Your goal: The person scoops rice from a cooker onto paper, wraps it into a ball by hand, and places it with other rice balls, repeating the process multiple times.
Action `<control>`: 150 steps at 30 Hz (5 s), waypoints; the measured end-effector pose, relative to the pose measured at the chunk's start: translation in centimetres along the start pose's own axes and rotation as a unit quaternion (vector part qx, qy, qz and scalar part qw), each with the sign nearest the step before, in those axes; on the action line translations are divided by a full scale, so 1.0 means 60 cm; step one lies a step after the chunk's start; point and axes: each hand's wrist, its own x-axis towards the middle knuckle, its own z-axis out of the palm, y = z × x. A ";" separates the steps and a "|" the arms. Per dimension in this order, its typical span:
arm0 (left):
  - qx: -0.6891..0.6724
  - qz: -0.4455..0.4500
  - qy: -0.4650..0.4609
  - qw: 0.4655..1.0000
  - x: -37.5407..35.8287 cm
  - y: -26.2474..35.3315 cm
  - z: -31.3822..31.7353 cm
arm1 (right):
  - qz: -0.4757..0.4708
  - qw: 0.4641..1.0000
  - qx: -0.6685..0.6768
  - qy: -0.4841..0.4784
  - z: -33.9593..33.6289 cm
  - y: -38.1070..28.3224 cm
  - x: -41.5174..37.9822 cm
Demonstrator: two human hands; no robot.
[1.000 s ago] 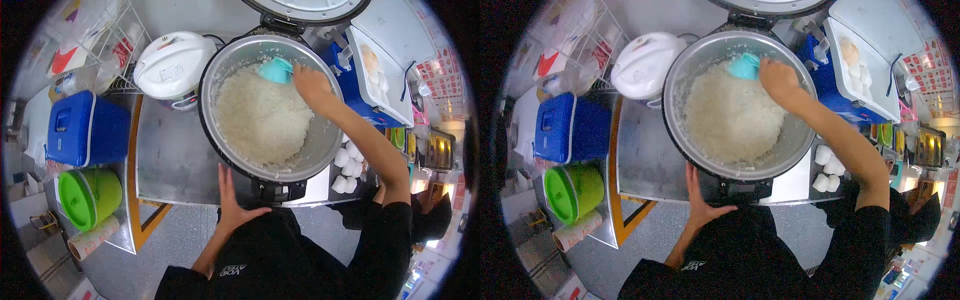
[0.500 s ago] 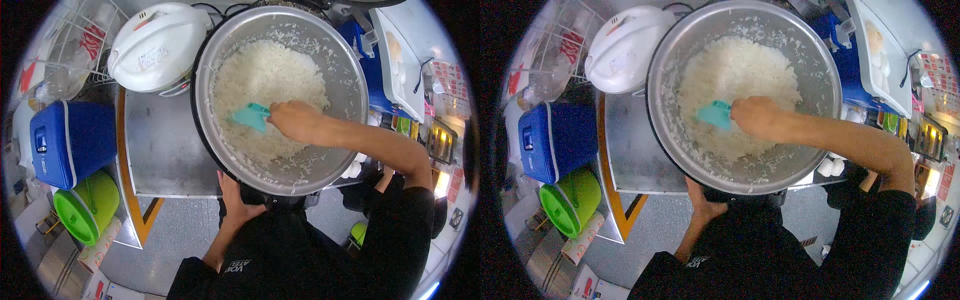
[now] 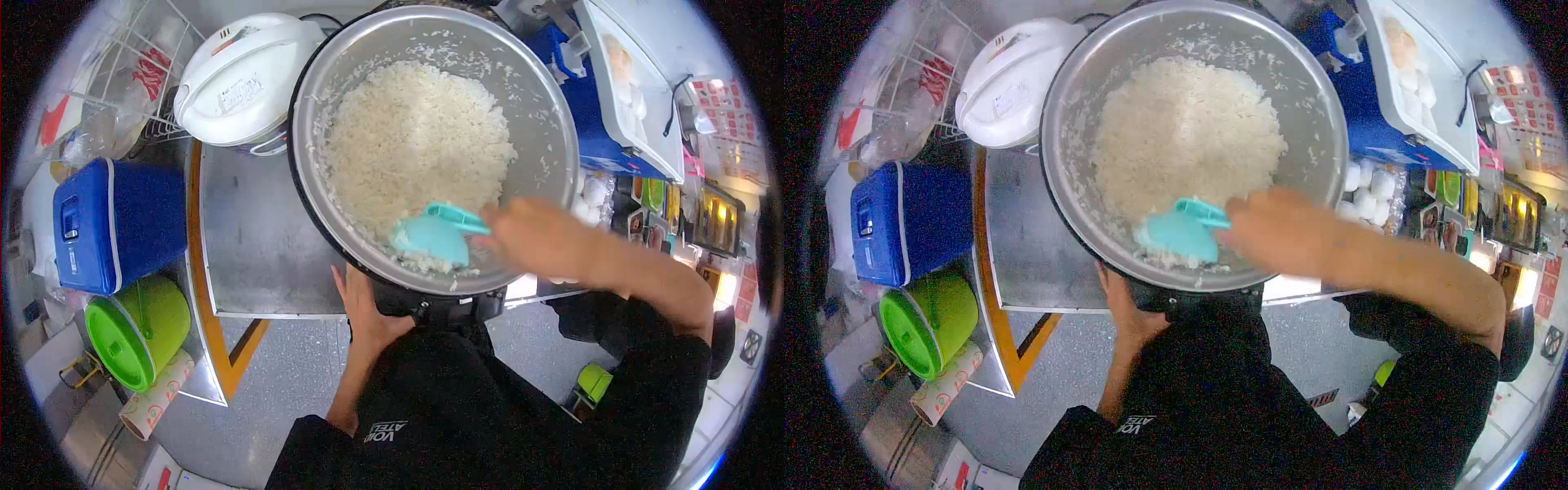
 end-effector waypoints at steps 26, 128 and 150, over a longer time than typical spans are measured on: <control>0.227 0.065 -0.323 0.917 -0.045 0.062 0.428 | 0.240 0.907 0.037 0.344 0.568 0.352 -0.141; 0.030 0.185 -0.316 0.930 -0.053 0.146 0.444 | 0.112 0.648 0.682 0.320 0.656 0.537 -0.197; -0.088 -0.012 -0.275 0.957 0.027 0.095 0.489 | 0.207 0.814 0.362 0.405 0.613 0.585 -0.113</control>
